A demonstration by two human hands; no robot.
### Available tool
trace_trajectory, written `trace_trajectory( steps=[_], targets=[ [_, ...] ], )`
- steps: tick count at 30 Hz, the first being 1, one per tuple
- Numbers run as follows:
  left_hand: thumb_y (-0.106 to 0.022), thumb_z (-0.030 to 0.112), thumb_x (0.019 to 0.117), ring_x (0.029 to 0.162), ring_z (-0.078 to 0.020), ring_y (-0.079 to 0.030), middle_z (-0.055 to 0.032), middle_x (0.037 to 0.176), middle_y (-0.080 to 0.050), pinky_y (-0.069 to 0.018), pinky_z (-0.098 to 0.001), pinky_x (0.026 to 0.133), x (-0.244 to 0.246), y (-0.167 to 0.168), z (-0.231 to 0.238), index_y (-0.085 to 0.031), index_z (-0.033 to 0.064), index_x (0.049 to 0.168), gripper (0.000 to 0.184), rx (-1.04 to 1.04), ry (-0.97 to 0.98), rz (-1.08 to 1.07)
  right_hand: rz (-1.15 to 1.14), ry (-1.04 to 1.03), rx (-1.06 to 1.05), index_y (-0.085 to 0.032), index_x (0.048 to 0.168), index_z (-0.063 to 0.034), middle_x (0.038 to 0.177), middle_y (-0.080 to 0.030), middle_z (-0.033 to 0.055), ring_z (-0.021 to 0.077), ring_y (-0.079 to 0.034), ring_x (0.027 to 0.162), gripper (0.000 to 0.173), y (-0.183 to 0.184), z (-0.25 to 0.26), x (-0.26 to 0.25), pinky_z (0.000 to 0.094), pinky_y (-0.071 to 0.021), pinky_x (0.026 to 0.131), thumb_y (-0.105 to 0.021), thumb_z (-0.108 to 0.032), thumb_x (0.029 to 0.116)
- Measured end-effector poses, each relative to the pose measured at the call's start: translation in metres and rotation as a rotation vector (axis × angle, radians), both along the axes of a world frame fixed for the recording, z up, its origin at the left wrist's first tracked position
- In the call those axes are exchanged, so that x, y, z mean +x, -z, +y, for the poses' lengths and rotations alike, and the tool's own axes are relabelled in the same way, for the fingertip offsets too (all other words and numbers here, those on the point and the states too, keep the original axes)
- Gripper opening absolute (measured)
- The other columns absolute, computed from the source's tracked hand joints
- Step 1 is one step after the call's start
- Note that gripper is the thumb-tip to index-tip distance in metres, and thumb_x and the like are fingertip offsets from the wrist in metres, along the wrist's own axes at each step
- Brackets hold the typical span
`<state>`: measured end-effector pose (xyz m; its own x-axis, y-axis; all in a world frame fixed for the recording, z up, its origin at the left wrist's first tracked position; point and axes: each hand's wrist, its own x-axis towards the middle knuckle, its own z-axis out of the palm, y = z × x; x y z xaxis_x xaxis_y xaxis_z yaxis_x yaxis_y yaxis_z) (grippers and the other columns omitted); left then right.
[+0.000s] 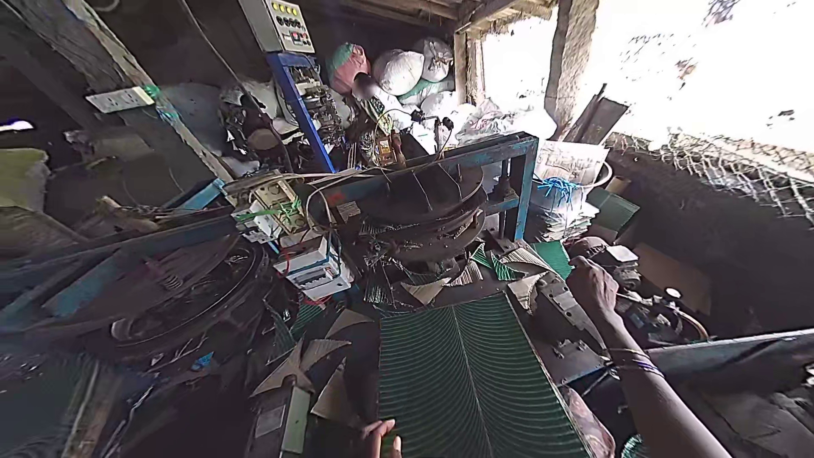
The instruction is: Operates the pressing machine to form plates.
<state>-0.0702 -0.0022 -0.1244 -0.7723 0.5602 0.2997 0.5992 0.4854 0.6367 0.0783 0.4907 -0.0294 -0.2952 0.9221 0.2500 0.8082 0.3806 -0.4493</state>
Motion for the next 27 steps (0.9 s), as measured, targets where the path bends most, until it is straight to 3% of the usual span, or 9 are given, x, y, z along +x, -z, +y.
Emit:
trace_trajectory(
  steps=[1, 3, 13, 16, 18, 19, 21, 23, 27],
  targets=[
    [-0.057, 0.020, 0.0978, 0.121, -0.0337, -0.059, -0.0231, 0.122, -0.065, -0.0422, -0.0474, 0.110, -0.004, 0.007, -0.004, -0.068, -0.0043, 0.118, 0.033, -0.025, 0.005, 0.010, 0.001, 0.000, 0.006, -0.071, 0.118, -0.0069, 0.115, -0.071, 0.0223, 0.0445, -0.068, 0.108, 0.027, 0.000, 0.001, 0.000, 0.0646, -0.0505, 0.085, -0.053, -0.009, 0.0980],
    [-0.062, 0.018, 0.0939, 0.122, -0.0366, -0.057, -0.0256, 0.122, -0.064, -0.0426, -0.0464, 0.110, -0.009, 0.017, -0.006, -0.068, -0.0068, 0.116, 0.034, 0.023, 0.013, -0.023, 0.007, -0.009, 0.005, -0.071, 0.117, -0.0067, 0.115, -0.071, 0.0224, 0.0441, -0.068, 0.108, 0.027, -0.001, 0.000, 0.001, 0.0644, -0.0507, 0.085, -0.053, -0.009, 0.0978],
    [-0.064, 0.018, 0.0922, 0.122, -0.0349, -0.056, -0.0239, 0.121, -0.064, -0.0427, -0.0461, 0.109, -0.013, 0.028, -0.002, -0.069, -0.0048, 0.114, 0.032, 0.087, 0.019, -0.040, 0.033, -0.036, -0.050, -0.071, 0.120, -0.0108, 0.115, -0.072, 0.0213, 0.0440, -0.068, 0.108, 0.029, 0.003, 0.005, 0.003, 0.0647, -0.0502, 0.087, -0.050, -0.010, 0.0998],
    [-0.064, 0.018, 0.0926, 0.122, -0.0351, -0.056, -0.0247, 0.121, -0.063, -0.0423, -0.0453, 0.110, -0.014, 0.030, -0.003, -0.069, -0.0056, 0.114, 0.032, 0.111, 0.025, -0.056, 0.185, -0.092, -0.052, -0.072, 0.119, -0.0117, 0.109, -0.074, 0.0179, 0.0433, -0.069, 0.103, 0.027, 0.007, 0.007, 0.017, 0.0685, -0.0499, 0.084, -0.054, -0.010, 0.0994],
    [-0.065, 0.018, 0.0915, 0.122, -0.0350, -0.056, -0.0256, 0.121, -0.063, -0.0418, -0.0448, 0.110, -0.014, 0.030, -0.004, -0.069, -0.0066, 0.113, 0.033, 0.154, 0.023, -0.092, 0.361, -0.095, 0.013, -0.071, 0.121, -0.0051, 0.110, -0.073, 0.0195, 0.0418, -0.069, 0.104, 0.026, 0.010, -0.012, 0.044, 0.0677, -0.0503, 0.088, -0.054, -0.009, 0.1015],
    [-0.066, 0.016, 0.0900, 0.122, -0.0359, -0.056, -0.0273, 0.120, -0.063, -0.0420, -0.0451, 0.110, -0.015, 0.027, -0.004, -0.069, -0.0085, 0.112, 0.033, 0.185, 0.025, -0.127, 0.441, -0.093, 0.037, -0.069, 0.121, 0.0002, 0.112, -0.072, 0.0228, 0.0419, -0.069, 0.105, 0.025, 0.015, -0.030, 0.064, 0.0664, -0.0505, 0.091, -0.053, -0.007, 0.1028],
    [-0.064, 0.009, 0.0894, 0.119, -0.0360, -0.057, -0.0286, 0.118, -0.064, -0.0442, -0.0450, 0.108, -0.018, 0.016, 0.000, -0.068, -0.0112, 0.109, 0.029, 0.224, 0.025, -0.204, 0.594, -0.060, 0.089, -0.070, 0.110, 0.0083, 0.105, -0.072, 0.0255, 0.0389, -0.071, 0.096, 0.022, 0.034, -0.062, 0.096, 0.0608, -0.0546, 0.088, -0.052, -0.001, 0.1010],
    [-0.063, 0.009, 0.0924, 0.116, -0.0338, -0.060, -0.0261, 0.116, -0.065, -0.0479, -0.0454, 0.103, -0.023, 0.002, 0.005, -0.069, -0.0098, 0.109, 0.026, 0.222, 0.002, -0.225, 0.655, -0.024, 0.108, -0.070, 0.106, 0.0100, 0.102, -0.073, 0.0265, 0.0390, -0.072, 0.095, 0.022, 0.047, -0.079, 0.112, 0.0602, -0.0543, 0.088, -0.050, 0.005, 0.0982],
    [-0.063, 0.030, 0.0939, 0.110, -0.0280, -0.064, -0.0186, 0.116, -0.068, -0.0535, -0.0446, 0.093, -0.061, -0.033, 0.046, -0.065, -0.0040, 0.122, 0.044, 0.265, -0.005, -0.069, 0.687, -0.014, 0.187, -0.071, 0.106, 0.0093, 0.104, -0.073, 0.0259, 0.0382, -0.072, 0.096, 0.024, 0.058, -0.076, 0.110, 0.0592, -0.0540, 0.089, -0.048, 0.004, 0.0997]
  ],
)
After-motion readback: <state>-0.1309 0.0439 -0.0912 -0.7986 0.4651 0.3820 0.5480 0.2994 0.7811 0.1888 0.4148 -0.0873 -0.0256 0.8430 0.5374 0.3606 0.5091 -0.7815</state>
